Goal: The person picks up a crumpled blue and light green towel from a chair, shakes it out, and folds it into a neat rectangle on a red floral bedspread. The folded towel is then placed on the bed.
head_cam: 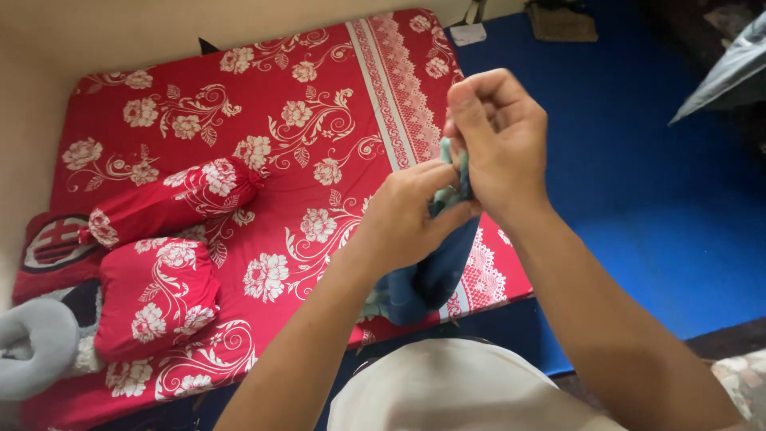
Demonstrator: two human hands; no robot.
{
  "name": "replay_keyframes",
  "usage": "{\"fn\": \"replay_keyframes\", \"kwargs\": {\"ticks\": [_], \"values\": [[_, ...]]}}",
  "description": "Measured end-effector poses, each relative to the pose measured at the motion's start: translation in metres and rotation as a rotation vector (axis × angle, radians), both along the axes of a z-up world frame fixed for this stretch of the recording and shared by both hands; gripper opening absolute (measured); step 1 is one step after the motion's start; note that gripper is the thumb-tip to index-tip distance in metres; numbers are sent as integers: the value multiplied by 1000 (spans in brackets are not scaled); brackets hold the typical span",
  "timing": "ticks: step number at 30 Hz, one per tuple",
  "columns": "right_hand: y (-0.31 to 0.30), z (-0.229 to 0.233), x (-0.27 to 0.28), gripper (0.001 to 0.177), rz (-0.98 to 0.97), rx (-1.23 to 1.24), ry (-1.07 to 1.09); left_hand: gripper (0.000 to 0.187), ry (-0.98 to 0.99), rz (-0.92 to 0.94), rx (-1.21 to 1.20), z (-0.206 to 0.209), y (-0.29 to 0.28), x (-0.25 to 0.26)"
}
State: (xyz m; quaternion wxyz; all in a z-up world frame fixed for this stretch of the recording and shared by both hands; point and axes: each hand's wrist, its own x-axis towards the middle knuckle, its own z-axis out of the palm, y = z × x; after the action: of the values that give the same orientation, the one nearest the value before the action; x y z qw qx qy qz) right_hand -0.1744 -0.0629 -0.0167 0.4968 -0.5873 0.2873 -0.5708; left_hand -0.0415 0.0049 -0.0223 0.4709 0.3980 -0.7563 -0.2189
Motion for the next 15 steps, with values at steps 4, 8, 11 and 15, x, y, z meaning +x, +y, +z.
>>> {"fn": "replay_keyframes", "kwargs": {"ticks": [4, 8, 11, 15], "values": [[6, -5, -1, 13, 7, -103, 208, 7, 137, -51, 97, -13, -2, 17], [17, -24, -13, 28, -5, -151, 512, 6, 114, -47, 44, -27, -10, 31], [23, -34, -20, 28, -138, -170, 637, 6, 79, -80, -12, -29, -14, 36], [26, -32, -38, 21, -217, -143, 612, 53, -236, -77, 120, -5, -7, 60]]}}
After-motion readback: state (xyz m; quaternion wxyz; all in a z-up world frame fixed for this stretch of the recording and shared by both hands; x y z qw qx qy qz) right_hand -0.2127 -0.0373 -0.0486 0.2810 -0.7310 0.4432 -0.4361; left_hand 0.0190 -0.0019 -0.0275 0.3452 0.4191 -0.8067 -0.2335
